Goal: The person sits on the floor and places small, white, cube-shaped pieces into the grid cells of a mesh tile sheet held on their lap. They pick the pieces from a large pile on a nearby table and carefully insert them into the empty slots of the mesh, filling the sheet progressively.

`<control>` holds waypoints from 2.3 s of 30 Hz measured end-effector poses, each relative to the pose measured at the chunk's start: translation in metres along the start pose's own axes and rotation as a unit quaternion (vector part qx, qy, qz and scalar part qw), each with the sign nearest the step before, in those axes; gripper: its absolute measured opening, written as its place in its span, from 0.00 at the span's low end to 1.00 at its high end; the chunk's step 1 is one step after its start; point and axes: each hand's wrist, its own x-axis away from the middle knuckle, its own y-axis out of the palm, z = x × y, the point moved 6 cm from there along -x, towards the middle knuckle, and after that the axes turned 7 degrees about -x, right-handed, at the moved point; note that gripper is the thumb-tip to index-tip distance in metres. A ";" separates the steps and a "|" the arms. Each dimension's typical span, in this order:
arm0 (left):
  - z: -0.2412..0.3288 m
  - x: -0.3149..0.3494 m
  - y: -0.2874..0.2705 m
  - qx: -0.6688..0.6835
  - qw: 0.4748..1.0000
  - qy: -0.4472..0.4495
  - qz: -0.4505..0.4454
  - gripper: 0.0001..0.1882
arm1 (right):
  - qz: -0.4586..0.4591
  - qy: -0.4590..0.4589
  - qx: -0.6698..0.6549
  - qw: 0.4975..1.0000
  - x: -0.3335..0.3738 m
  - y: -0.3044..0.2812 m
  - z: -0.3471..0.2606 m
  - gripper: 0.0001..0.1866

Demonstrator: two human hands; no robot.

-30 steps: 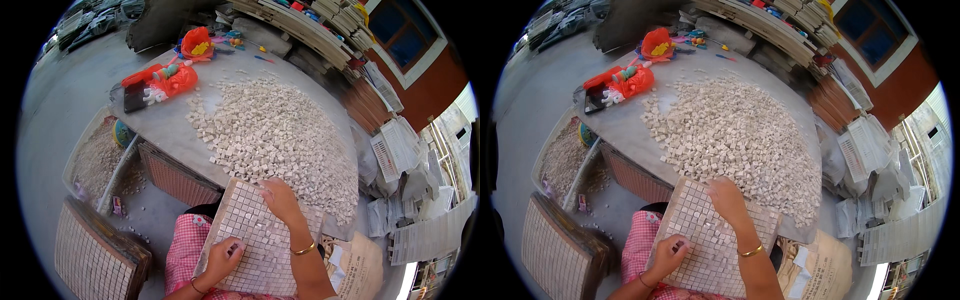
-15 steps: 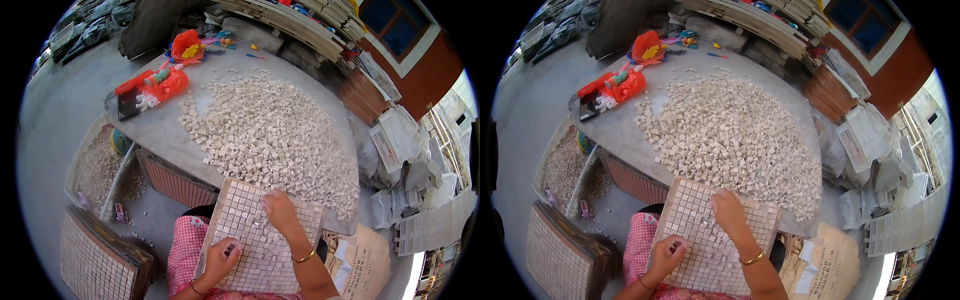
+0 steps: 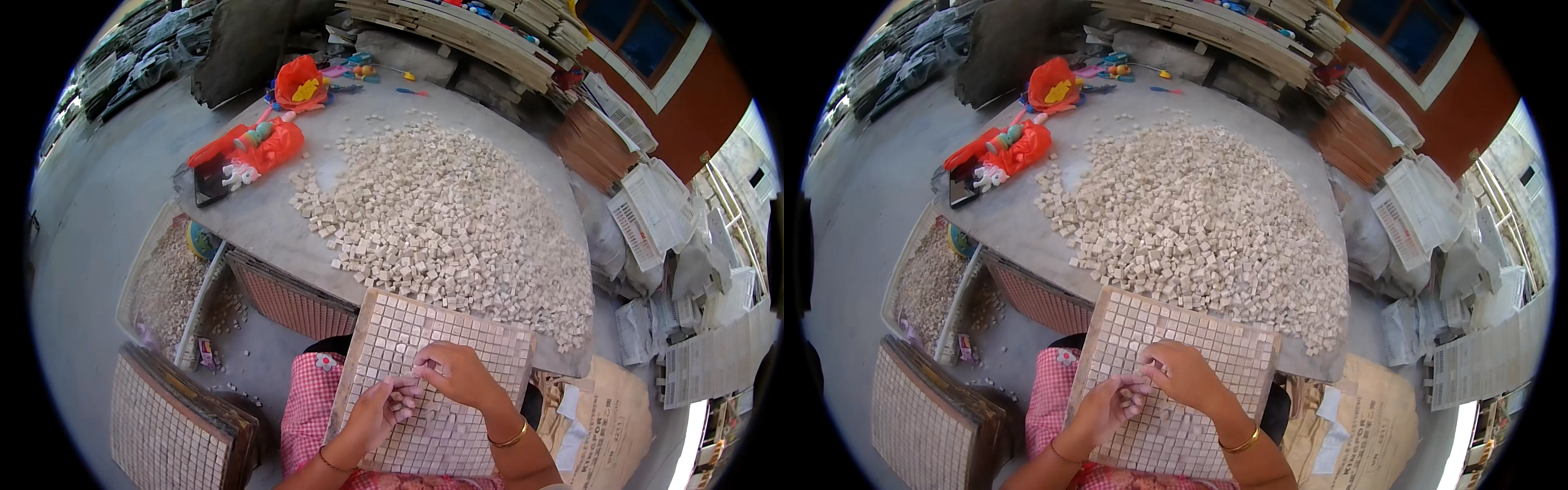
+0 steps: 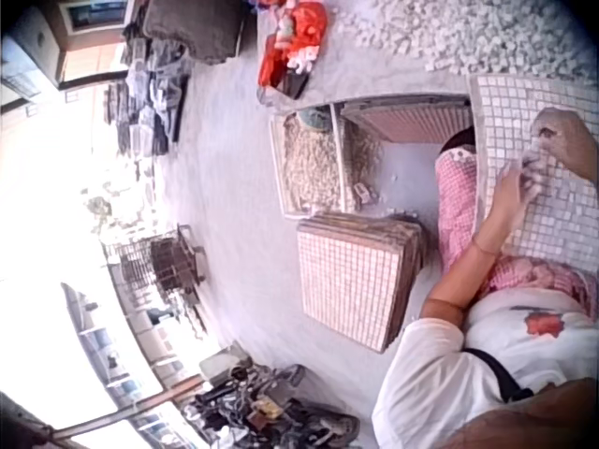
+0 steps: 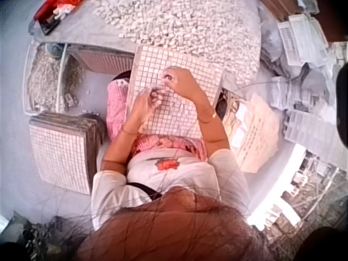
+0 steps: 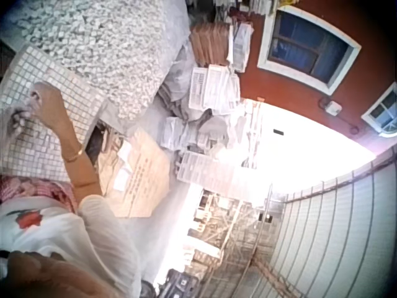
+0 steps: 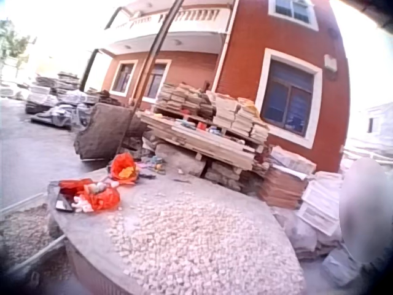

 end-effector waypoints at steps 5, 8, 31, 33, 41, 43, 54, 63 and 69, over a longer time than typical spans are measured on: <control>0.003 -0.012 -0.007 -0.054 0.996 0.040 -0.053 0.13 | 0.088 0.042 0.082 0.992 -0.001 -0.009 0.036 0.10; 0.027 -0.021 -0.006 -0.328 0.931 0.158 0.019 0.09 | 0.088 0.037 0.115 0.989 0.001 0.002 0.049 0.11; 0.060 -0.030 0.031 -0.700 0.559 0.428 0.122 0.10 | 0.157 -0.017 0.085 0.984 -0.018 0.009 0.057 0.11; 0.061 -0.029 0.030 -0.696 0.559 0.433 0.124 0.09 | 0.158 -0.023 0.101 0.982 -0.021 0.014 0.054 0.11; 0.068 -0.020 0.022 -0.648 0.591 0.452 0.161 0.10 | 0.153 0.002 0.112 0.982 -0.025 0.017 0.042 0.12; 0.070 -0.015 0.021 -0.650 0.594 0.444 0.168 0.10 | 0.154 0.000 0.118 0.981 -0.024 0.020 0.043 0.12; 0.071 -0.013 0.019 -0.646 0.602 0.439 0.167 0.10 | 0.222 0.027 0.073 0.972 -0.018 0.020 0.054 0.10; 0.090 -0.031 0.047 -0.664 0.580 0.438 0.175 0.10 | 0.204 0.024 0.080 0.975 -0.014 0.008 0.043 0.07; 0.091 -0.026 0.047 -0.684 0.553 0.434 0.192 0.10 | 0.168 0.019 0.130 0.977 -0.024 0.021 0.056 0.10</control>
